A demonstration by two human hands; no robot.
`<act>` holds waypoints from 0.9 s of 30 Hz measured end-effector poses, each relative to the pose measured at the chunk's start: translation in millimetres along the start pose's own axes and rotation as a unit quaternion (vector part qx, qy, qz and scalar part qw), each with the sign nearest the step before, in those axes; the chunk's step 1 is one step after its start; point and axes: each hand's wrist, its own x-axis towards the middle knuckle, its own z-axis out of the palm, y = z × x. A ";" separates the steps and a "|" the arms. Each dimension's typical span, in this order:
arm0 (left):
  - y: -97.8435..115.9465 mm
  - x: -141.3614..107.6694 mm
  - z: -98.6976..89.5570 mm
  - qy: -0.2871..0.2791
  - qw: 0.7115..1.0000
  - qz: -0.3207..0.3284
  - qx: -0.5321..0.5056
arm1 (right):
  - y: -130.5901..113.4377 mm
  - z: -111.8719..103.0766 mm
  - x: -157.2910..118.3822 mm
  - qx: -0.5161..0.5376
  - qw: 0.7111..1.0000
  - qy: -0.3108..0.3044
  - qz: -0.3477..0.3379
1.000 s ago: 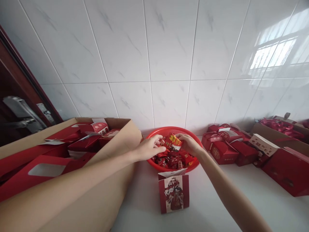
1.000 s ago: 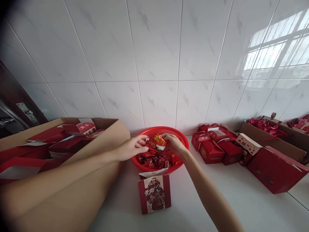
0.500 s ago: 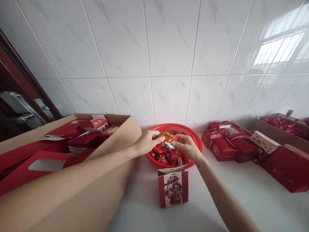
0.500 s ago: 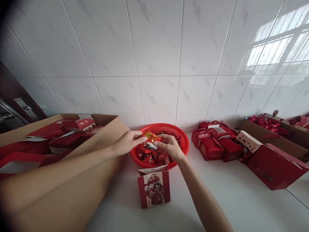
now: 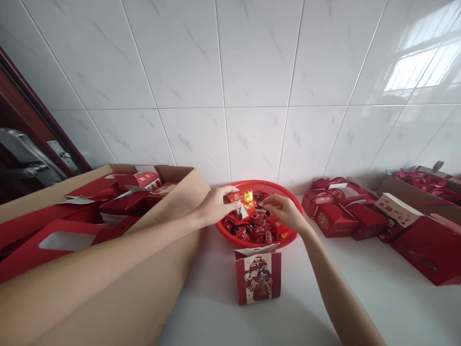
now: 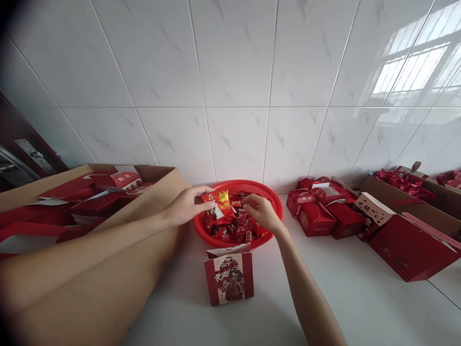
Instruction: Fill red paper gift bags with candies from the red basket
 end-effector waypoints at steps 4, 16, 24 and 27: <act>-2.9 -1.5 -0.6 0.021 0.995 0.008 0.096 | 13.1 -0.4 0.2 -0.141 0.976 -0.163 0.036; 0.5 -4.5 -0.9 -0.022 0.993 -0.032 0.111 | 13.9 3.4 -0.2 -0.235 0.919 -0.309 0.072; 0.5 -5.0 -0.2 -0.027 0.991 -0.020 0.132 | 25.4 -1.2 0.1 -0.076 0.992 -0.044 0.085; -0.6 -5.1 0.3 -0.025 0.990 -0.013 0.138 | 30.9 -0.7 1.3 -0.059 0.990 -0.005 0.128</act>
